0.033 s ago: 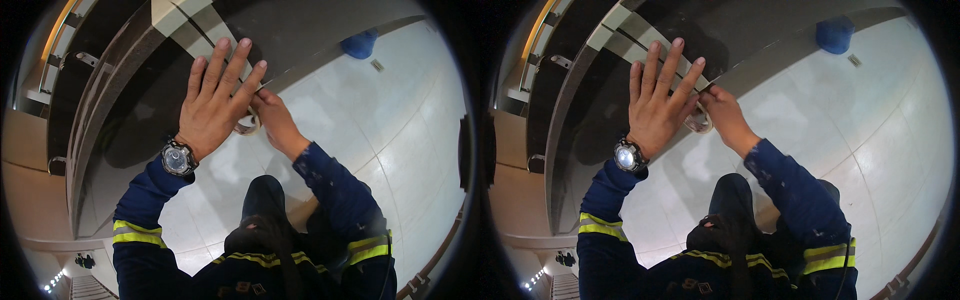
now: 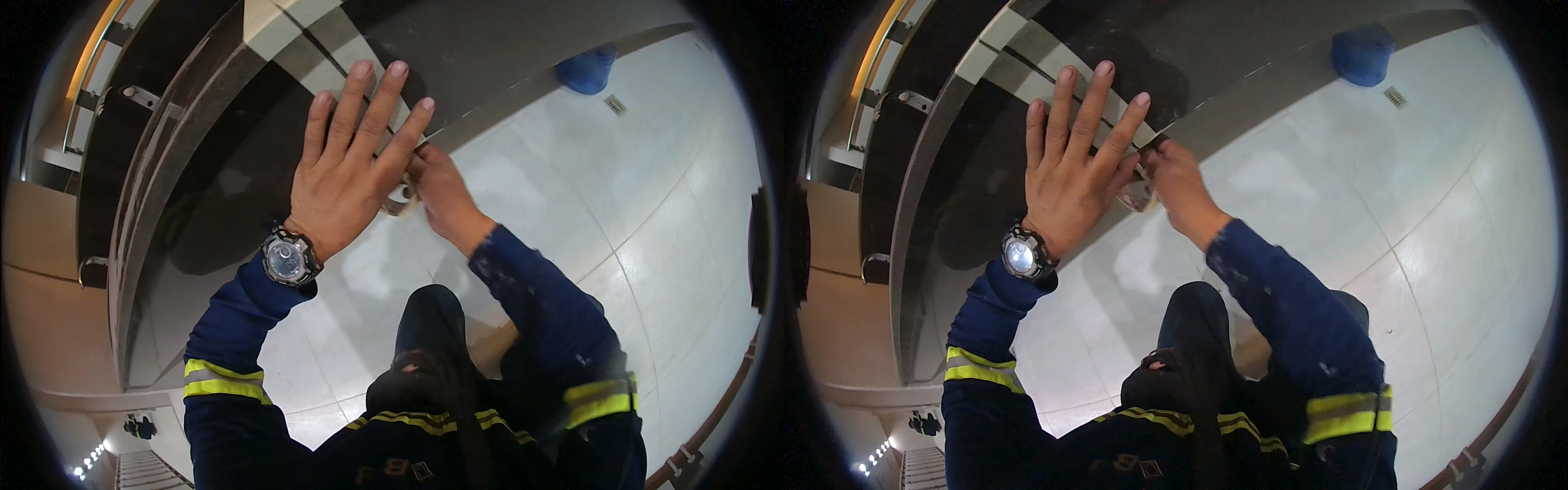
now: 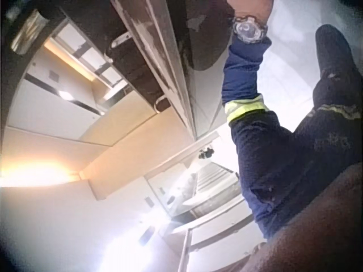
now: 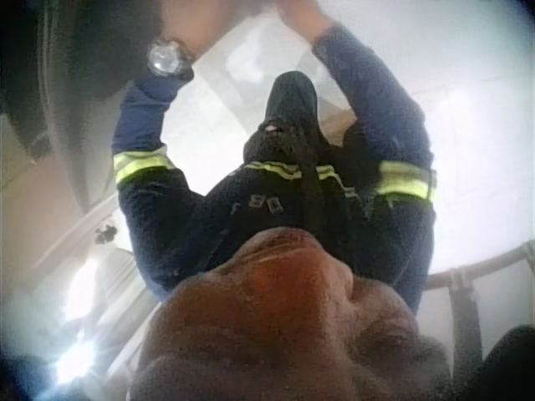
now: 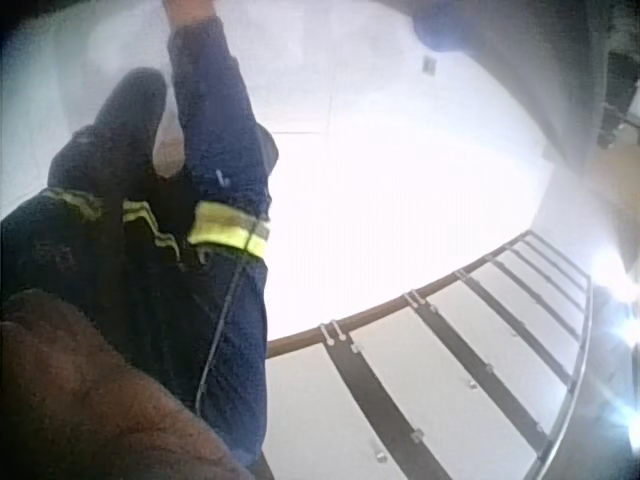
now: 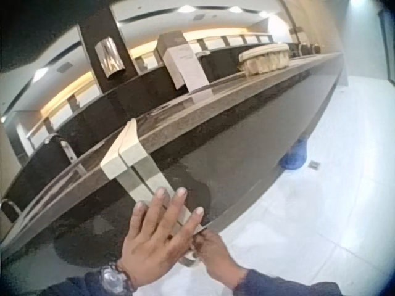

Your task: The person applies strips of masking tape along the countertop in a public restroom. They unroll the tape, press it down, and smooth it along the surface between sinks.

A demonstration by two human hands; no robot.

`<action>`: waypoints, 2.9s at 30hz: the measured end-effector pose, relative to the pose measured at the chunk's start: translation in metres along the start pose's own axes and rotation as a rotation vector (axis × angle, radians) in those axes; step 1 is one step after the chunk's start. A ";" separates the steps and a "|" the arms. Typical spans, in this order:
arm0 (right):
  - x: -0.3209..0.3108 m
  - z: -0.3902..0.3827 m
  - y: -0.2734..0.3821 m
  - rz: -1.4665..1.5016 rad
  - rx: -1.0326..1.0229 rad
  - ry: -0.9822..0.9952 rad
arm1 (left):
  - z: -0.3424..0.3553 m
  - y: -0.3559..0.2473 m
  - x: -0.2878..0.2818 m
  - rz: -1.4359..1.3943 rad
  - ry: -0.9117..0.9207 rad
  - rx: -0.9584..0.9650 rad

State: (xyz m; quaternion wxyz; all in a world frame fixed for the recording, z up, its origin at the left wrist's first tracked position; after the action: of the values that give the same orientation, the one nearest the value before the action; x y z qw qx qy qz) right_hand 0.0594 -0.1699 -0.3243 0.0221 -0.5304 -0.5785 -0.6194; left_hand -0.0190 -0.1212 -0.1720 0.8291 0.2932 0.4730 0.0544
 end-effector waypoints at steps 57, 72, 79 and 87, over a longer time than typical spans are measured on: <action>-0.064 -0.041 -0.089 -1.769 -0.239 0.521 | 0.109 0.276 0.059 -0.688 0.388 -0.514; -0.041 -0.232 0.083 -1.502 0.724 0.479 | 0.035 0.202 -0.032 -0.705 0.162 -0.714; 0.109 -0.435 0.344 -1.253 0.602 0.126 | -0.024 0.097 -0.193 -0.837 0.288 -0.619; 0.221 -0.689 0.493 -0.874 0.082 -0.513 | -0.193 -0.086 -0.273 -1.314 0.253 -0.983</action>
State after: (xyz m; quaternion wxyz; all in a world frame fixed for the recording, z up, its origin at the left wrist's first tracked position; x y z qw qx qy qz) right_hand -0.1558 -0.7126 0.3283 -0.3611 -0.3726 -0.7570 -0.3971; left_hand -0.3421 -0.2084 -0.0860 0.6661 -0.4469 0.5599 -0.2076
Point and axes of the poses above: each hand's wrist, its own z-axis towards the middle knuckle, its own x-axis out of the palm, y = z × x, the point moved 5 cm from there along z, towards the middle knuckle, and after that the axes turned 10 degrees about x, right-handed, at the moved point
